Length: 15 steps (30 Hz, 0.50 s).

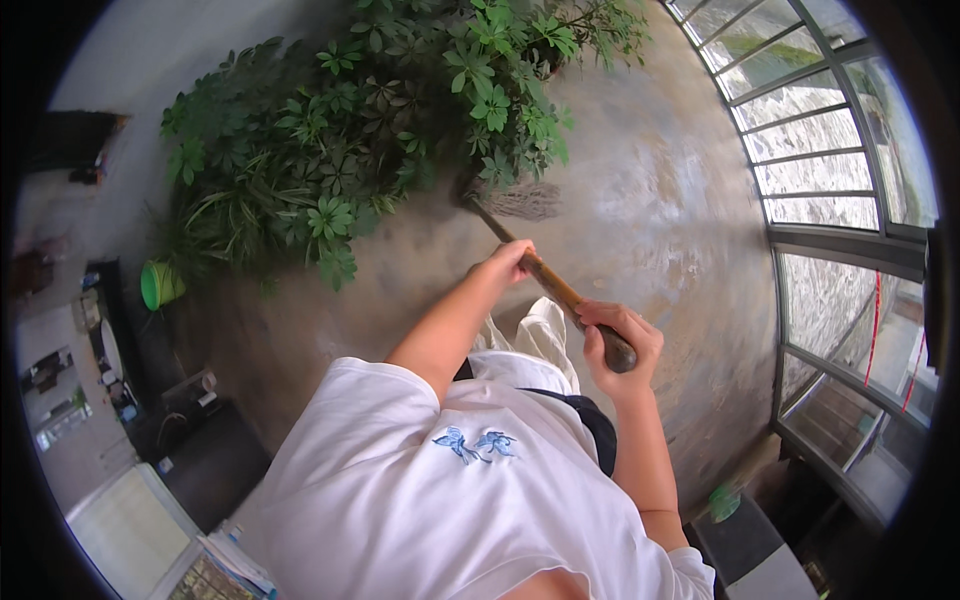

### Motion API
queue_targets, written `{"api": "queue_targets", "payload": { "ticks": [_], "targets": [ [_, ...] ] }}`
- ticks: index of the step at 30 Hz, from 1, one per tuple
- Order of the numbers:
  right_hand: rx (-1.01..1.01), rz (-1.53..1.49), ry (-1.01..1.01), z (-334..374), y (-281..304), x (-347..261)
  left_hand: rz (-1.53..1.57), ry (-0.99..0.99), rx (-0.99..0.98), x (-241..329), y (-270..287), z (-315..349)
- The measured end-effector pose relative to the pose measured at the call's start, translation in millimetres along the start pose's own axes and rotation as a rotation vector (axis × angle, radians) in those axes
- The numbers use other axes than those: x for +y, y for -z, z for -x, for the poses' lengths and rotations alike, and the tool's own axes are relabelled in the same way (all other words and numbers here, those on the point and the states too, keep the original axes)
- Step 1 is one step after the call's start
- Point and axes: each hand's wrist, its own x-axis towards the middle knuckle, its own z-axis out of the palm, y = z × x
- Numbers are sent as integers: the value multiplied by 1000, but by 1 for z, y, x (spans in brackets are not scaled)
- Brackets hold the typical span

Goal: The person mops a concrete floor in a utility area and a tiled bathroom using a traditional string mop. They move around various items like buckets and plants to clean the floor thoroughly.

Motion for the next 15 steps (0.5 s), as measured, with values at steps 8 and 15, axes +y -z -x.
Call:
{"api": "queue_targets", "payload": {
  "ticks": [8,15],
  "targets": [
    [-475,-305,-137,14,30,62,479,-125,171,-98,103,-14],
    [-799,-399,-168,11,-4,114,870,-226,482,-178,105,16]
  ]
}}
